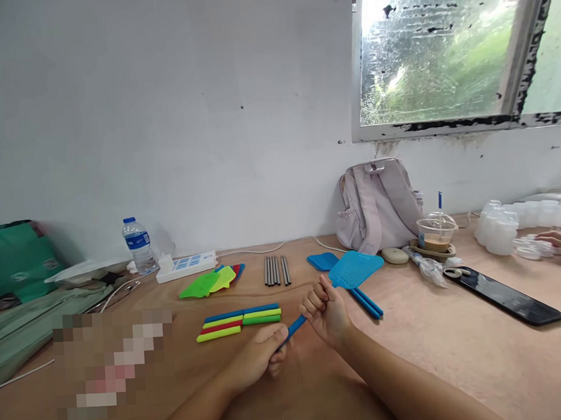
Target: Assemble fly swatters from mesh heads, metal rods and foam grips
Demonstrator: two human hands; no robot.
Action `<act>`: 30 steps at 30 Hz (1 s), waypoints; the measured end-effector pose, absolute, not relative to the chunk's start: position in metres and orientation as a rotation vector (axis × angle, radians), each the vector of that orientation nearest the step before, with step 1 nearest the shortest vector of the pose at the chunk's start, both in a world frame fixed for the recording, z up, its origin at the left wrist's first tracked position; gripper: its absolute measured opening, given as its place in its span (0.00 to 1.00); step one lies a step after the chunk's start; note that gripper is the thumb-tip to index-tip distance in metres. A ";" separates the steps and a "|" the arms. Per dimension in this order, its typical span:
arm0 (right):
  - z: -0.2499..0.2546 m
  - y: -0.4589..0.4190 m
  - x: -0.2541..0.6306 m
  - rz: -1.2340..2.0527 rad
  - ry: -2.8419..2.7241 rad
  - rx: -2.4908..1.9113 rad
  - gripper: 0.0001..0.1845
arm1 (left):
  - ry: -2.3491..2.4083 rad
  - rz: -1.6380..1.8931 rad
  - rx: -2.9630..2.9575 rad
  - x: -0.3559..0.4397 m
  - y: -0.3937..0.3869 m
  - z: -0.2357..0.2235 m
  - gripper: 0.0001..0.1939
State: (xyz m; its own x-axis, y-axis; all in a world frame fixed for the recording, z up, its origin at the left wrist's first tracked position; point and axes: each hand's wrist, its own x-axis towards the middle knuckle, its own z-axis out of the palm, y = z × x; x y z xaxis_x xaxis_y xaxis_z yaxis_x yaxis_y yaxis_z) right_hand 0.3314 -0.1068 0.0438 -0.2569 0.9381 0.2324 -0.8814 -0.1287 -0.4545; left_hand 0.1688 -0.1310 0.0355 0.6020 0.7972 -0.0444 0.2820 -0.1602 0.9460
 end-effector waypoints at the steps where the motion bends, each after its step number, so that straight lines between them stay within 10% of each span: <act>1: 0.042 -0.105 0.331 1.708 -0.576 -0.142 0.29 | 0.928 0.635 1.767 0.168 -0.130 0.036 0.21; 7: 0.036 -0.100 0.323 1.581 -0.464 -0.380 0.25 | 1.151 0.838 2.095 0.161 -0.133 0.045 0.09; 30: 0.033 -0.118 0.313 1.642 -0.521 -0.307 0.28 | 1.294 0.490 2.548 0.171 -0.148 0.054 0.13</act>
